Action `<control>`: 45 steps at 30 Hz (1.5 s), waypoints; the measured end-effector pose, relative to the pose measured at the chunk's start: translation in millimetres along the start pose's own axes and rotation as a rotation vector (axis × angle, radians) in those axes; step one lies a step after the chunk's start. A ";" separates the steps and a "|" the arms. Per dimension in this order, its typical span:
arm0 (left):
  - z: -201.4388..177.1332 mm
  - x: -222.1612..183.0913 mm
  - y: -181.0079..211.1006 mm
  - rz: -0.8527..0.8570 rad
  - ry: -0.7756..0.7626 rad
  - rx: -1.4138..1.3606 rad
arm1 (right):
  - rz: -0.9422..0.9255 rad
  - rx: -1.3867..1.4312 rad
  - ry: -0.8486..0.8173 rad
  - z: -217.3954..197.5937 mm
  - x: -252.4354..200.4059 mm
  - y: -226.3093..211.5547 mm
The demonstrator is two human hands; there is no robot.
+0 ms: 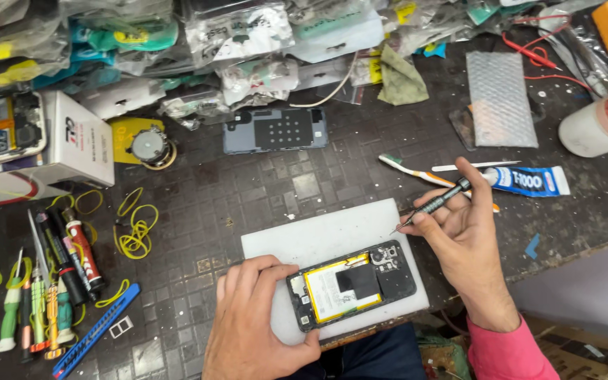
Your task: The person uses a precision screwdriver to remove screws from the internal frame of a disassembled smartphone. They carefully unscrew fasteners around the battery and camera module area, placing the screws aside on the workbench.
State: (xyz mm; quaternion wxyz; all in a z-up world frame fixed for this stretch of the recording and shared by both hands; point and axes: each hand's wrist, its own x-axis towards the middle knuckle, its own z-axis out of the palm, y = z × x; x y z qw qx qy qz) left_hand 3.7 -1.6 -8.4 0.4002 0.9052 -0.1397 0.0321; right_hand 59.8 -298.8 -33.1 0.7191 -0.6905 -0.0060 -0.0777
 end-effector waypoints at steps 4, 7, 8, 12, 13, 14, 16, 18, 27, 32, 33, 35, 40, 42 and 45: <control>3.0 4.1 -2.0 0.023 0.015 0.019 | 0.009 -0.004 0.027 -2.1 -2.5 5.9; 3.2 3.0 -2.1 0.022 0.007 0.019 | 0.014 0.029 -0.005 -0.7 -7.6 8.8; 2.8 2.9 -2.2 0.024 0.003 0.019 | 0.016 0.034 -0.012 -0.3 -7.6 9.1; 3.1 1.8 0.9 -0.031 -0.010 0.030 | 0.011 -0.023 -0.048 -1.1 -7.0 8.7; 2.7 2.6 1.4 -0.031 -0.010 0.031 | 0.002 -0.019 -0.053 -0.7 -5.9 8.6; 2.2 3.5 1.7 -0.030 -0.011 0.033 | -0.006 -0.014 -0.057 -0.2 -4.9 8.4; 1.3 2.1 3.4 -0.035 -0.018 0.030 | -0.009 -0.011 -0.066 0.1 -7.8 7.7; 0.5 3.5 3.9 -0.035 -0.014 0.028 | -0.020 -0.011 -0.080 0.0 -6.5 7.0; -1.4 2.2 2.5 0.026 0.004 0.014 | -0.014 -0.013 -0.105 0.6 -8.3 5.0; -1.7 1.7 1.8 0.028 0.011 0.002 | -0.023 -0.044 -0.113 -0.3 -7.2 4.1; -2.2 0.7 1.3 0.035 0.012 0.002 | -0.018 -0.059 -0.106 -0.5 -7.7 4.8; -2.3 0.1 1.8 0.038 0.013 0.005 | -0.015 -0.056 -0.102 -0.4 -8.7 5.5; -2.0 2.4 3.7 0.019 0.000 0.006 | -0.044 -0.060 -0.087 0.0 -8.8 4.6; -1.8 2.4 3.5 0.003 -0.007 0.004 | -0.057 -0.077 -0.073 1.6 -9.1 3.9; -1.5 2.1 3.6 -0.010 -0.010 0.005 | -0.091 -0.123 -0.066 4.9 -12.2 1.2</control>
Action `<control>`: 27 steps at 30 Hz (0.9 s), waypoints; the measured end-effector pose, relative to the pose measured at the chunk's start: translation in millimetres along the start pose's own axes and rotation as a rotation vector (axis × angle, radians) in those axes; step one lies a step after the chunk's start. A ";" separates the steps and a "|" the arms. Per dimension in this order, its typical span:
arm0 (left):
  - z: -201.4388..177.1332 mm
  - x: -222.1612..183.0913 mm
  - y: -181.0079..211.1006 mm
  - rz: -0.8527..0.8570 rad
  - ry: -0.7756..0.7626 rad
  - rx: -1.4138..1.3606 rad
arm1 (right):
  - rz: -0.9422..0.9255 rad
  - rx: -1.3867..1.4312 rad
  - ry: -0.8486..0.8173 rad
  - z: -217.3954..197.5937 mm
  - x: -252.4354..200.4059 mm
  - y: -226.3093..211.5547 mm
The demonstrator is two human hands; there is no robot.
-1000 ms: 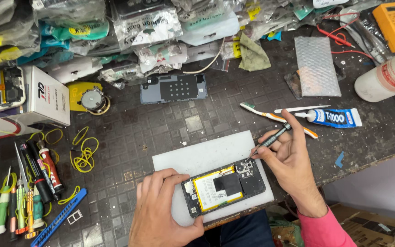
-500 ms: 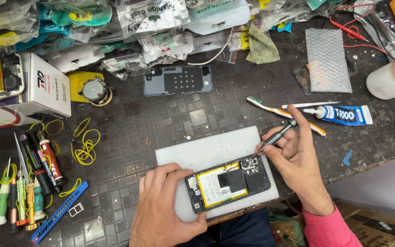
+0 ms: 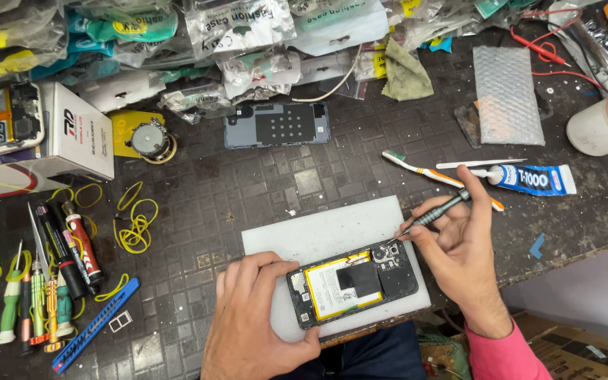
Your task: The person uses a precision screwdriver to remove screws from the internal frame of a disassembled smartphone. They carefully unscrew fasteners around the battery and camera module area, placing the screws aside on the workbench.
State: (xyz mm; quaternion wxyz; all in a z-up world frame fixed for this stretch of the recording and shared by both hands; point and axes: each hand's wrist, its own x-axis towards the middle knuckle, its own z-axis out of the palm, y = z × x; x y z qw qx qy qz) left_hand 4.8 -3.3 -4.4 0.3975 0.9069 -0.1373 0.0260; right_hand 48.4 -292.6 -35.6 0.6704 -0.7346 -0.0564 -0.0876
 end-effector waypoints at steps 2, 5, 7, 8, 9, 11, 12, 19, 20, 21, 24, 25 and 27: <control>-0.1 -0.2 1.6 -0.023 -0.008 0.000 | -0.001 -0.011 0.013 2.4 -1.5 -2.4; 0.7 2.6 1.7 -0.033 -0.013 0.003 | -0.003 -0.033 0.025 2.5 -1.0 -3.1; 0.8 1.8 1.6 -0.034 -0.013 0.003 | -0.019 -0.052 0.029 2.7 -3.9 -1.7; 1.0 1.6 1.4 -0.031 -0.009 0.002 | -0.040 -0.065 0.032 2.8 -5.9 -1.0; 1.1 1.4 1.1 -0.027 -0.005 0.000 | -0.061 -0.077 0.035 3.1 -8.0 0.1; 0.3 -1.0 0.7 -0.004 0.002 -0.008 | -0.178 -0.169 0.019 4.6 -15.5 2.3; -0.3 -0.1 0.1 0.015 0.012 -0.010 | -0.246 -0.214 0.012 5.6 -16.5 3.6; -1.6 -1.2 0.0 0.035 0.019 -0.017 | -0.542 -0.490 -0.106 6.2 -21.8 2.1; -1.3 -1.3 -0.1 0.039 0.028 -0.015 | -0.553 -0.538 -0.111 6.1 -21.4 -1.3; -1.3 -1.7 0.3 0.042 0.036 -0.013 | -0.564 -0.585 -0.115 6.2 -20.3 -5.7; -2.1 -1.3 1.2 0.028 0.026 -0.013 | -0.569 -0.760 -0.124 7.1 -11.9 -22.4; -2.6 -1.2 1.6 0.005 -0.001 -0.016 | -0.572 -0.766 -0.125 7.7 -9.4 -28.7; -3.3 0.8 1.4 -0.036 -0.048 -0.022 | -0.587 -0.779 -0.127 9.2 -2.5 -41.0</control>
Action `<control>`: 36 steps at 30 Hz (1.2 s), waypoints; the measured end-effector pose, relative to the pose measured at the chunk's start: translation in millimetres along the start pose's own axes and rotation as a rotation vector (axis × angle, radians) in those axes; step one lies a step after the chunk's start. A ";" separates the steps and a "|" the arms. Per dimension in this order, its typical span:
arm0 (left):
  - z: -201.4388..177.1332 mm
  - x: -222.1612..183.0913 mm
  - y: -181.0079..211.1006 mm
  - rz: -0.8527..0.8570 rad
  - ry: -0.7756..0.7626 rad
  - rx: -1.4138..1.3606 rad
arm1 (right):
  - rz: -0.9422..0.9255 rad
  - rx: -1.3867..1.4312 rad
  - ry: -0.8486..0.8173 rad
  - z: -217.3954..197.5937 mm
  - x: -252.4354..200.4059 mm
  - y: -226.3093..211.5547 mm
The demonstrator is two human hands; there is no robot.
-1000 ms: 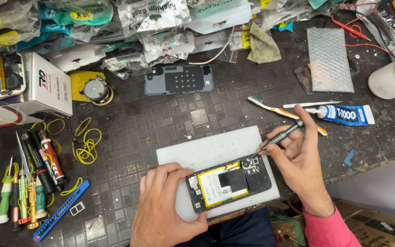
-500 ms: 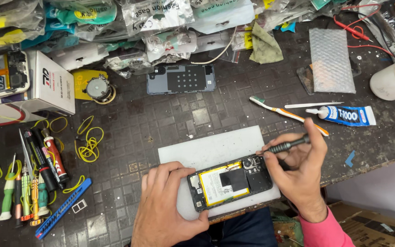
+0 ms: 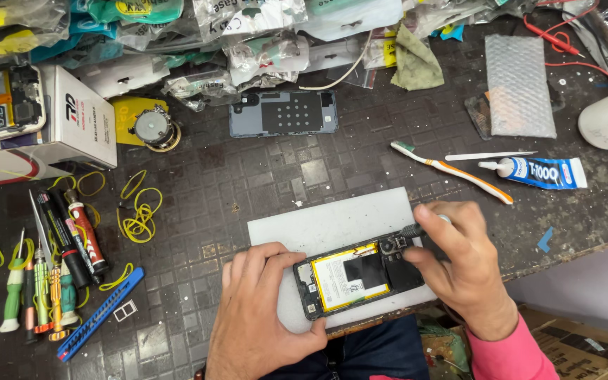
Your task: The person uses a precision screwdriver to remove screws from the internal frame of a disassembled smartphone. They carefully unscrew fasteners around the battery and camera module area, placing the screws aside on the workbench.
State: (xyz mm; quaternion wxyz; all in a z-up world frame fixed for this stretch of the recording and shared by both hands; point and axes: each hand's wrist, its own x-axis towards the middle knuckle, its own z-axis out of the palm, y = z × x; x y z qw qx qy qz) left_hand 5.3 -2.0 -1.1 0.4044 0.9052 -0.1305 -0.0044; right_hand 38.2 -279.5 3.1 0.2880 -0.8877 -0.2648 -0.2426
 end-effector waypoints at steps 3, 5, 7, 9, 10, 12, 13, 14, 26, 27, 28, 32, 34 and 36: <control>0.3 -1.1 -0.3 0.022 0.028 -0.003 | -0.044 0.126 0.019 -8.5 9.6 -11.2; 0.4 -2.5 -1.3 0.032 0.041 -0.002 | -0.006 0.195 0.014 -8.1 10.4 -16.9; 0.7 -2.7 -2.0 0.040 0.046 -0.003 | 0.020 0.206 0.016 -8.3 9.1 -18.4; 0.8 -3.4 -2.0 0.040 0.047 -0.004 | 0.032 0.164 0.024 -8.6 7.1 -17.3; 0.7 -4.0 -1.6 0.040 0.050 -0.005 | 0.051 0.145 0.015 -9.2 6.2 -16.4; 0.2 -3.4 -1.0 0.045 0.055 -0.005 | 0.088 0.107 0.002 -10.9 6.0 -14.0; -0.3 -2.6 -0.9 0.047 0.055 -0.007 | 0.110 0.087 0.005 -12.0 6.2 -14.0; -0.7 -1.8 -0.7 0.049 0.056 -0.009 | 0.132 0.067 0.009 -13.1 5.9 -15.3; -0.9 -1.8 0.8 0.051 0.060 0.001 | 0.207 0.089 0.011 -16.6 10.6 -18.3; -0.7 -1.9 1.1 0.049 0.061 0.002 | 0.181 0.143 0.023 -17.7 9.4 -18.9; -0.6 -1.5 0.8 0.044 0.056 0.004 | 0.180 0.154 0.001 -17.6 8.7 -18.6; 0.0 -1.8 0.2 0.042 0.056 0.003 | 0.144 0.138 -0.027 -14.4 7.6 -14.2; 0.0 -3.4 0.8 0.039 0.058 0.001 | 0.164 0.095 -0.017 -11.7 8.3 -12.3; -0.2 -2.4 0.7 0.033 0.050 0.001 | 0.235 0.039 -0.009 -10.6 9.5 -12.4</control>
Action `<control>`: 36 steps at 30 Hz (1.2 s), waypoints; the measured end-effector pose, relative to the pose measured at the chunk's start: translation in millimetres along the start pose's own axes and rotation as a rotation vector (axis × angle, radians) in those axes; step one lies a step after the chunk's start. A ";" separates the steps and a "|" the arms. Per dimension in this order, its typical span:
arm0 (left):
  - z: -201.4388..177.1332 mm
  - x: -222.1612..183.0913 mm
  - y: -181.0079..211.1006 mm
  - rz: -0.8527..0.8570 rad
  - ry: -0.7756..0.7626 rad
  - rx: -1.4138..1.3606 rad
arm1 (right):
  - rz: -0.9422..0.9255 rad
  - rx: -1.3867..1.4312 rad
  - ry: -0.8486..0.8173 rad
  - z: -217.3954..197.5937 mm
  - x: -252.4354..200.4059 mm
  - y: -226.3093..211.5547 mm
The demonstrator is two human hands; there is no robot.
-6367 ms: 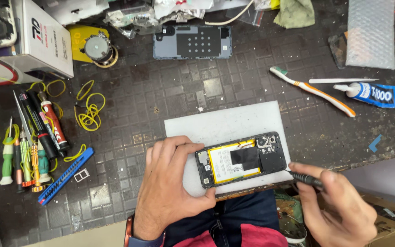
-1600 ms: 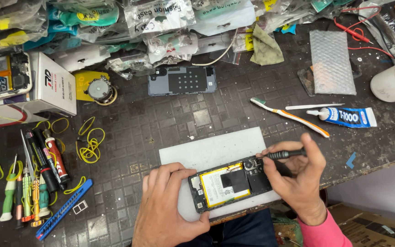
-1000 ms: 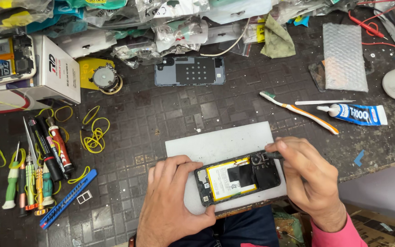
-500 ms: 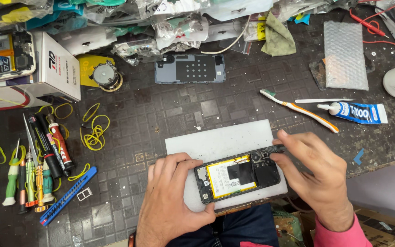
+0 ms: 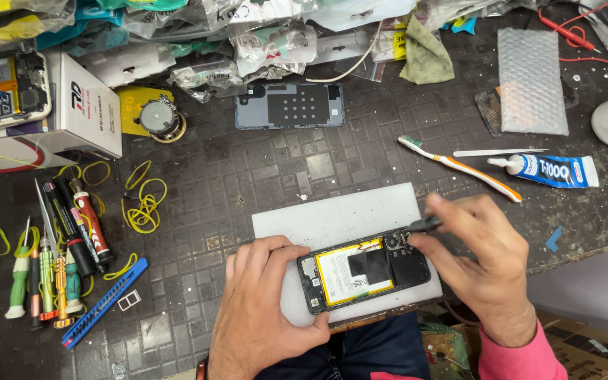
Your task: The person uses a precision screwdriver to remove screws from the internal frame of a disassembled smartphone. They carefully unscrew fasteners around the battery and camera module area, placing the screws aside on the workbench.
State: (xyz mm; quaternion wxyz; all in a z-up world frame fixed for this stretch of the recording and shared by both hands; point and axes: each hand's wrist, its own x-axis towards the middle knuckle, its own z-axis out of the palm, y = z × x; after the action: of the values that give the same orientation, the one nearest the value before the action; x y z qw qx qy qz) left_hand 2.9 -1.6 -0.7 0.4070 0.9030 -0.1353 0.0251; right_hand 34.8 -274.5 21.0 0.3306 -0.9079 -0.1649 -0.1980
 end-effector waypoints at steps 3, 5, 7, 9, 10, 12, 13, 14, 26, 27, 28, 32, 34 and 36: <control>-0.3 0.3 -0.2 0.025 0.020 0.006 | -0.092 0.074 0.039 -1.3 -2.7 -5.5; -0.6 0.3 0.5 0.026 0.017 0.004 | -0.091 0.090 0.014 -1.0 -2.5 -8.5; -0.6 0.9 0.7 0.024 0.014 0.002 | -0.076 0.059 0.005 -1.1 -1.6 -9.9; -0.5 0.3 0.6 0.015 0.010 0.000 | -0.046 -0.016 0.009 -0.3 1.1 -9.4; -0.4 -0.4 0.5 0.011 0.009 0.001 | -0.038 -0.033 0.011 -1.0 1.4 -10.2; -0.1 -0.4 -0.2 0.005 0.008 0.004 | -0.025 -0.066 0.018 -3.4 3.6 -11.3; 0.0 -0.4 -0.5 0.014 0.013 0.001 | -0.026 -0.003 0.006 -4.5 4.2 -12.9; 0.2 -0.2 -0.7 0.023 0.018 -0.001 | -0.027 0.061 -0.006 -5.3 4.5 -14.9; 0.1 -0.4 -1.5 0.002 0.012 -0.020 | -0.058 0.015 0.051 0.5 -4.3 -7.8; 0.2 -2.1 -1.7 -0.004 0.009 -0.023 | -0.055 0.034 0.046 0.7 -5.7 -7.7; -0.2 -4.8 -0.6 -0.005 0.017 -0.022 | -0.045 -0.005 0.036 0.5 -6.7 -8.2; -3.2 2.2 1.7 0.046 0.050 -0.012 | -0.076 -0.089 0.087 0.4 0.6 -9.6; -2.8 1.6 1.2 0.048 0.055 -0.016 | -0.090 -0.035 0.092 0.9 -0.1 -10.4; -0.8 -2.0 -1.4 0.036 0.050 -0.028 | -0.069 0.063 0.064 2.3 -4.8 -9.5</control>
State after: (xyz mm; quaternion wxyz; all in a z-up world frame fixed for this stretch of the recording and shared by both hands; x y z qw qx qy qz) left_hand 1.4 0.4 -1.5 0.4224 0.8937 -0.1416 0.0532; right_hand 27.1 -266.9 22.2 0.3572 -0.8840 -0.1915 -0.2330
